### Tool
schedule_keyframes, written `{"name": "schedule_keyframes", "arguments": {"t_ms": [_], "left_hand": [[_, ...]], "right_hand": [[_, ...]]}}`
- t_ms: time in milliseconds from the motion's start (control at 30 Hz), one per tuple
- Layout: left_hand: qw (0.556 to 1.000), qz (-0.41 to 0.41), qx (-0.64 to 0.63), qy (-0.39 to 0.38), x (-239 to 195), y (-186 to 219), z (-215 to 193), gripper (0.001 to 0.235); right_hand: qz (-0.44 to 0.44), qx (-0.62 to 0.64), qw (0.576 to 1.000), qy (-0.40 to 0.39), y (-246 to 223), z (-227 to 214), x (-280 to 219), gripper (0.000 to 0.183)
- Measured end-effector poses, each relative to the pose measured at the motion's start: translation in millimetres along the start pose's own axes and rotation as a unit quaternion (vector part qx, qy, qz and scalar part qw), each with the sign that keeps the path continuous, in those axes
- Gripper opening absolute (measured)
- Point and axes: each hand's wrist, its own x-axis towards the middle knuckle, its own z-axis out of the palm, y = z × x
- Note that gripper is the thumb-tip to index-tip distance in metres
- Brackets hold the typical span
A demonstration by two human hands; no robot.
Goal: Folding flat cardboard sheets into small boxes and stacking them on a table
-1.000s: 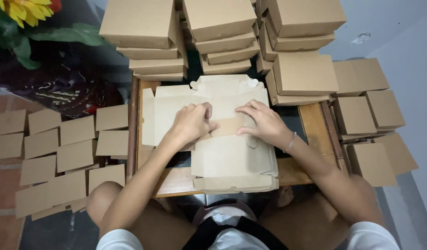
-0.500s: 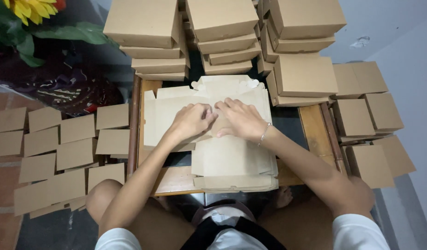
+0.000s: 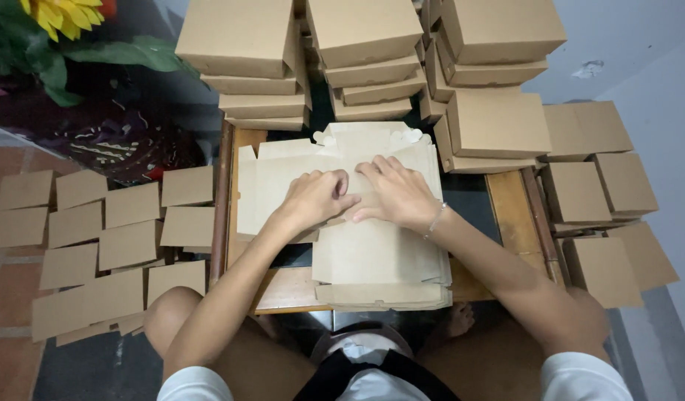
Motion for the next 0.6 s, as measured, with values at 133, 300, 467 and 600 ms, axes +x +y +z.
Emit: {"name": "schedule_keyframes", "arguments": {"t_ms": [133,300,467,600], "left_hand": [[1.000,-0.001,0.008,0.003,0.3,-0.5,0.9,0.029],[0.999,0.045,0.019,0.022,-5.4,4.4,1.8,0.027],[0.993,0.109,0.026,0.038,-8.3,9.3,-0.6,0.034],[0.985,0.163,0.038,0.050,-3.9,8.5,7.3,0.037]], "right_hand": [[-0.004,-0.029,0.999,0.019,19.9,10.1,-7.4,0.084],[-0.002,-0.028,0.999,0.025,39.8,12.2,-21.5,0.086],[-0.016,0.013,0.999,0.040,57.6,25.5,-28.4,0.086],[-0.016,0.066,0.996,0.052,71.3,39.1,-33.7,0.081]]}}
